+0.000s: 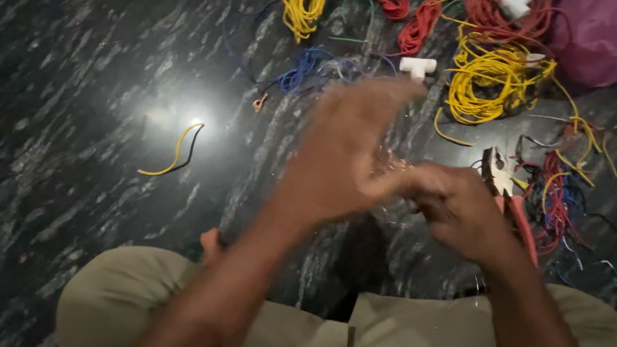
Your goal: The person uses pliers to strip the insulation off electrical wires and bundles the exposed copper strands together by hand.
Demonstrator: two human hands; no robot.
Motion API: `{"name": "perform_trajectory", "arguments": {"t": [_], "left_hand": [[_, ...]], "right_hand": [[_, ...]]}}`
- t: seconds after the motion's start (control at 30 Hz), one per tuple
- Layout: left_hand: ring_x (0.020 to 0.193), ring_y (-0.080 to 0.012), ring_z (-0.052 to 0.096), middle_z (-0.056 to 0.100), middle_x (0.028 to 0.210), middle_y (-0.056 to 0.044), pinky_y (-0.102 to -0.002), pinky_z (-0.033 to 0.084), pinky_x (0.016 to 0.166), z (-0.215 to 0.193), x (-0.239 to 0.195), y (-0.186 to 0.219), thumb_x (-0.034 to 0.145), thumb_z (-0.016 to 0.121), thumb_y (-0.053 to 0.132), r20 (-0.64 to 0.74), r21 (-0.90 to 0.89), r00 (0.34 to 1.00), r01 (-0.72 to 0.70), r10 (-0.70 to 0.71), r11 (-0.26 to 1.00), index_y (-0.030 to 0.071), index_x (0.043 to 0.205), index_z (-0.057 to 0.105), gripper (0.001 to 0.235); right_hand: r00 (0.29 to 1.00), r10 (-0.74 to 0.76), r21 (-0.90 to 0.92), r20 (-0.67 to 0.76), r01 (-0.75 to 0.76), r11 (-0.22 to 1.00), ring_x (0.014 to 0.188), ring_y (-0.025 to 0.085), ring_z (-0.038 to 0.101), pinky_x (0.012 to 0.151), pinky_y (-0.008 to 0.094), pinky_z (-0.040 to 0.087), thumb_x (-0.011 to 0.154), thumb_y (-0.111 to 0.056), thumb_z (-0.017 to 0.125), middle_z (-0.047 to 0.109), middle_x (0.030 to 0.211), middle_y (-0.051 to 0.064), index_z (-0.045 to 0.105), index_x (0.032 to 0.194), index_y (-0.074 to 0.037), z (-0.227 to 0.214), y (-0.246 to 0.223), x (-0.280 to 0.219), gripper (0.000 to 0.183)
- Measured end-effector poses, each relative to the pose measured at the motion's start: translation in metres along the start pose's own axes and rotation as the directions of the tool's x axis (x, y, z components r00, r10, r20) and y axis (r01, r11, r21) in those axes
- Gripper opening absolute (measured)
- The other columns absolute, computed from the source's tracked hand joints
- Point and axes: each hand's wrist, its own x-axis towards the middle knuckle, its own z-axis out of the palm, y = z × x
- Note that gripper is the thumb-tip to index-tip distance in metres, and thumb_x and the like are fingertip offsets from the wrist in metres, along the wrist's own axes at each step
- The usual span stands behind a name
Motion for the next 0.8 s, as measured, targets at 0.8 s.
{"name": "perform_trajectory", "arguments": {"t": [0.8], "left_hand": [[0.102, -0.0115, 0.066, 0.072, 0.11, -0.002, -0.033, 0.056, 0.093, 0.064, -0.037, -0.016, 0.069, 0.094, 0.016, 0.642, -0.725, 0.755, 0.655, -0.136, 0.214, 0.001, 0.122, 0.068, 0.061]], "right_hand": [[0.998, -0.061, 0.329, -0.028, 0.067, 0.942, 0.117, 0.022, 0.06, 0.101, 0.036, 0.05, 0.1, -0.017, 0.068, 0.061, 0.128, 0.015, 0.069, 0.122, -0.005, 0.01, -0.012, -0.003, 0.025]]}}
